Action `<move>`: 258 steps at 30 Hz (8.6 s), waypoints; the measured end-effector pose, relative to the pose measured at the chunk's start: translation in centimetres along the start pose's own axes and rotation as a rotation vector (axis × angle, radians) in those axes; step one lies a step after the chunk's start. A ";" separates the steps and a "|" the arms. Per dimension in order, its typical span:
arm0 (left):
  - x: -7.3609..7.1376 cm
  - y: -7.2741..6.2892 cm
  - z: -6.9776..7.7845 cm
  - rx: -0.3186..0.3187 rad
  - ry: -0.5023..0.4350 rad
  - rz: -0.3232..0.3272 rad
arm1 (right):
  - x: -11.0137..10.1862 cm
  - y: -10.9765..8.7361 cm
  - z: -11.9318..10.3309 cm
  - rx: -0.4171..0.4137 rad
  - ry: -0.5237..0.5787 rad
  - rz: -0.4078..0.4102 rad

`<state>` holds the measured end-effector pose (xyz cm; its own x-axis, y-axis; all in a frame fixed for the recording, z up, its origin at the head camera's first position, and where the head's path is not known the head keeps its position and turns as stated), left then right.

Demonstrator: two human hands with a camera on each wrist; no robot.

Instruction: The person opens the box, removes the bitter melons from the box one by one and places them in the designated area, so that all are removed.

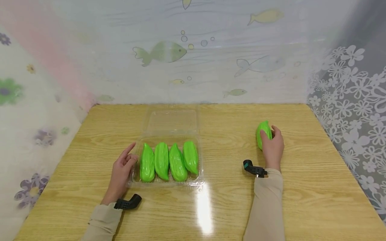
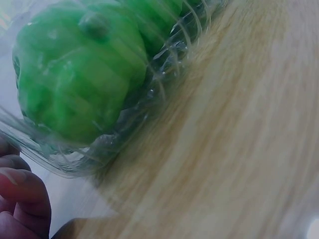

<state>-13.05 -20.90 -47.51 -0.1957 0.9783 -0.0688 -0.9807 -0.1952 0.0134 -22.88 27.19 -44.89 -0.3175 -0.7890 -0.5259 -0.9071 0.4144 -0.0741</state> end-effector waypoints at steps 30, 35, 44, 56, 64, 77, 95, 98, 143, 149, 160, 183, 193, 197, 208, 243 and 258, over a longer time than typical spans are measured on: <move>-0.1 0.1 -0.1 0.005 0.010 0.021 | 0.6 -1.3 -4.3 -0.196 0.388 0.136; 0.0 0.1 -0.2 0.010 0.016 0.017 | 1.6 -1.5 -5.0 -0.248 0.417 0.009; -0.1 0.0 -0.5 -0.014 0.014 0.029 | 3.5 -2.4 -6.0 -0.322 0.264 -0.152; 0.0 0.0 -0.3 -0.006 0.000 0.029 | 6.5 -3.7 -7.9 -0.429 0.239 -0.322; 0.0 0.0 -0.2 -0.013 0.007 0.028 | 8.0 -5.0 -8.9 -0.465 0.199 -0.495; 0.0 -0.1 -0.3 -0.014 0.027 0.022 | 9.7 -7.1 -10.4 -0.514 0.159 -0.694; 0.5 -0.9 2.6 -0.004 0.027 -0.005 | 11.1 -9.1 -11.4 -0.559 -0.133 -0.876; 0.5 -0.9 2.6 -0.005 0.024 0.003 | 11.2 -9.4 -11.6 -0.589 -0.208 -0.868; 0.0 0.0 0.0 0.003 0.047 0.018 | 12.7 -13.9 -13.1 -0.751 -0.908 -0.683; 0.0 0.0 0.1 0.001 0.045 0.002 | 12.8 -13.9 -13.0 -0.750 -0.888 -0.670; 0.6 -1.0 2.2 -0.031 0.042 0.011 | 13.0 -14.1 -13.2 -0.741 -0.874 -0.662; 0.7 -1.0 2.6 -0.022 0.055 0.015 | 12.5 -13.6 -13.5 -0.746 -0.784 -0.684; 0.8 -1.1 2.7 -0.028 0.042 0.026 | 11.9 -12.9 -13.5 -0.666 -0.727 -0.664; 0.9 -1.2 2.7 -0.024 0.045 0.029 | 11.3 -12.5 -13.4 -0.625 -0.683 -0.666; 0.8 -1.1 2.8 -0.021 0.063 0.025 | 10.0 -11.2 -13.4 -0.629 -0.547 -0.642; 0.6 -0.3 3.0 -0.029 0.063 0.019 | 6.3 -6.9 -11.7 -0.488 -0.398 -0.588; 0.7 -0.2 3.0 -0.021 0.070 0.012 | 4.0 -4.9 -9.7 -0.405 -0.309 -0.563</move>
<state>-12.96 -19.92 -44.55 -0.2063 0.9686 -0.1387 -0.9778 -0.2092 -0.0064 -22.38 17.57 -38.39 0.2615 -0.6443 -0.7187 -0.9588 -0.2593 -0.1163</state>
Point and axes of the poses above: each hand's wrist, its own y-axis towards the middle knuckle, its own x-axis out of the palm, z = x × y, the point moved 3 cm from there along y, towards the middle knuckle, and after that the axes turned 2 degrees about -y, right-handed, at the moved point
